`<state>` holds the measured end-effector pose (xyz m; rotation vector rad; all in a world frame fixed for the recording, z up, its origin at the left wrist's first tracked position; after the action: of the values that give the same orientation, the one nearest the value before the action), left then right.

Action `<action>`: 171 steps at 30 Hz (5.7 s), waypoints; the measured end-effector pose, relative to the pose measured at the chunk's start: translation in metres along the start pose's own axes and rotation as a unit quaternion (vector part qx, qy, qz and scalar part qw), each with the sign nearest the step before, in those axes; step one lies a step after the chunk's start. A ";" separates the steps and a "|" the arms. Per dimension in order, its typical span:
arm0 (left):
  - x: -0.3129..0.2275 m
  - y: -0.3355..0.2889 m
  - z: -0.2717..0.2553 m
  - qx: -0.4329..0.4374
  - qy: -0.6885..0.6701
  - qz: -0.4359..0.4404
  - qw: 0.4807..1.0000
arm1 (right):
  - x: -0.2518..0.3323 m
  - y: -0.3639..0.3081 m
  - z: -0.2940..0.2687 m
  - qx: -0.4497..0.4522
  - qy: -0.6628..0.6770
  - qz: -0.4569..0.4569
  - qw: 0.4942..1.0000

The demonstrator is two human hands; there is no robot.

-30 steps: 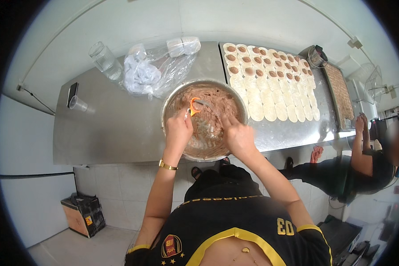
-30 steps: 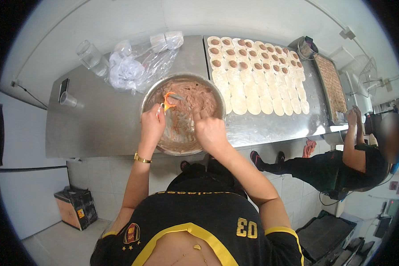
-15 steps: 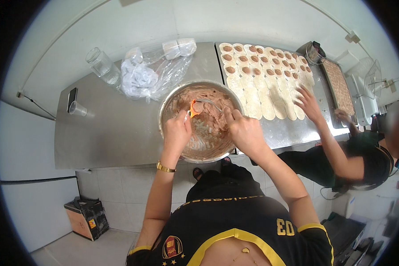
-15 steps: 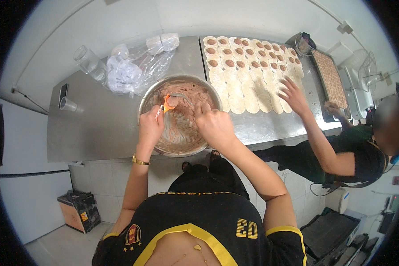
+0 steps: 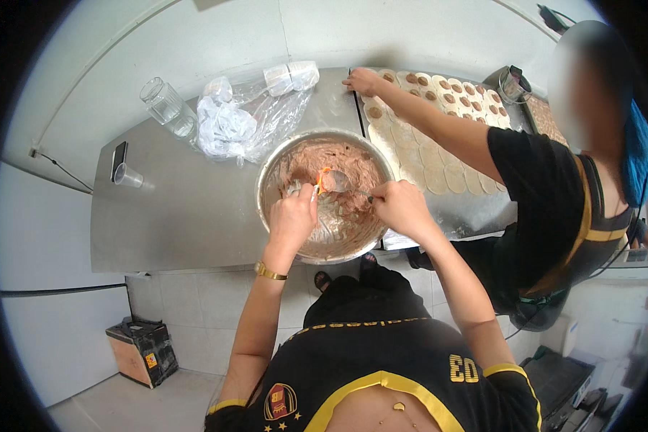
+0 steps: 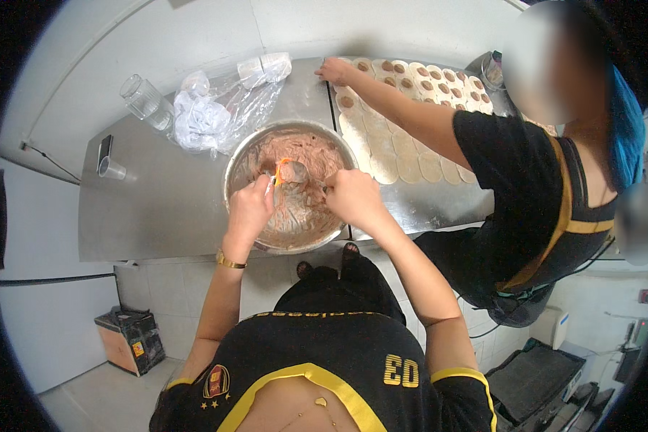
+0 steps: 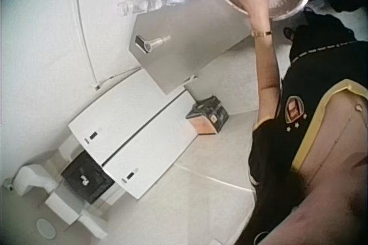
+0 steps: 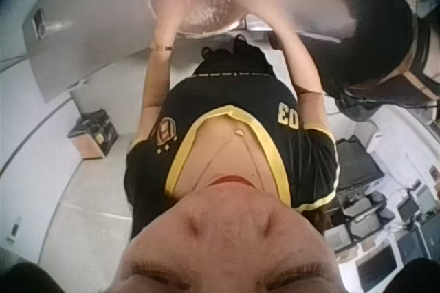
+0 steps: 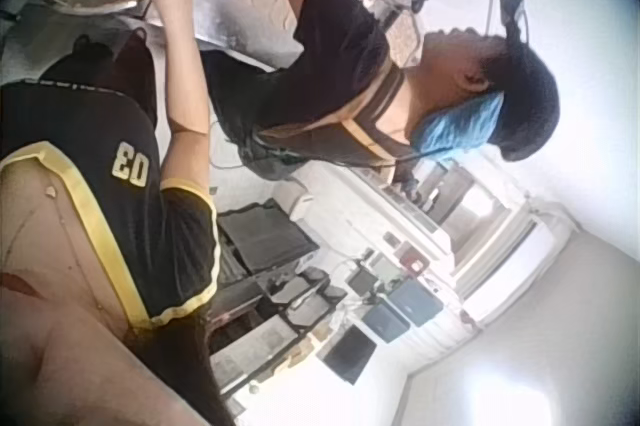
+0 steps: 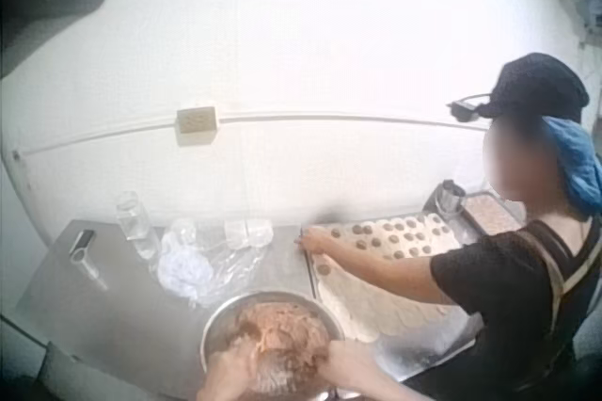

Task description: The person scoops a brown paste from a large metal bowl using an orange scoop and places it onto flat dough pieces arranged on a stainless steel table. A second person works nearby, also handling dough.

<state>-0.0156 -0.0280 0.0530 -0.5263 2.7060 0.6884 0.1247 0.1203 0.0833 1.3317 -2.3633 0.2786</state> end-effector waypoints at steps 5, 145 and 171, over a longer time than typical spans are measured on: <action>0.001 -0.009 0.007 0.012 -0.001 -0.026 1.000 | -0.032 -0.002 0.002 0.225 0.466 0.287 0.806; 0.044 -0.080 0.016 -0.141 -0.287 -0.365 0.874 | -0.001 0.033 0.067 0.234 -0.267 -0.110 0.928; 0.037 -0.024 -0.009 -0.048 -0.433 -0.406 0.803 | 0.027 -0.004 0.042 -0.129 -0.105 -0.155 0.974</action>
<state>-0.0404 -0.0617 0.0372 -0.9974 1.3956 0.5897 0.1053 0.0824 0.0574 1.6343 -2.2109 -0.2647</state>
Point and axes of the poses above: each hand's wrist, its own y-axis towards the middle knuckle, its own z-axis out of the palm, x = y × z, the point moved 2 cm from there along y, towards the middle knuckle, and after that the axes turned 4 degrees about z, right-handed, at the moved point
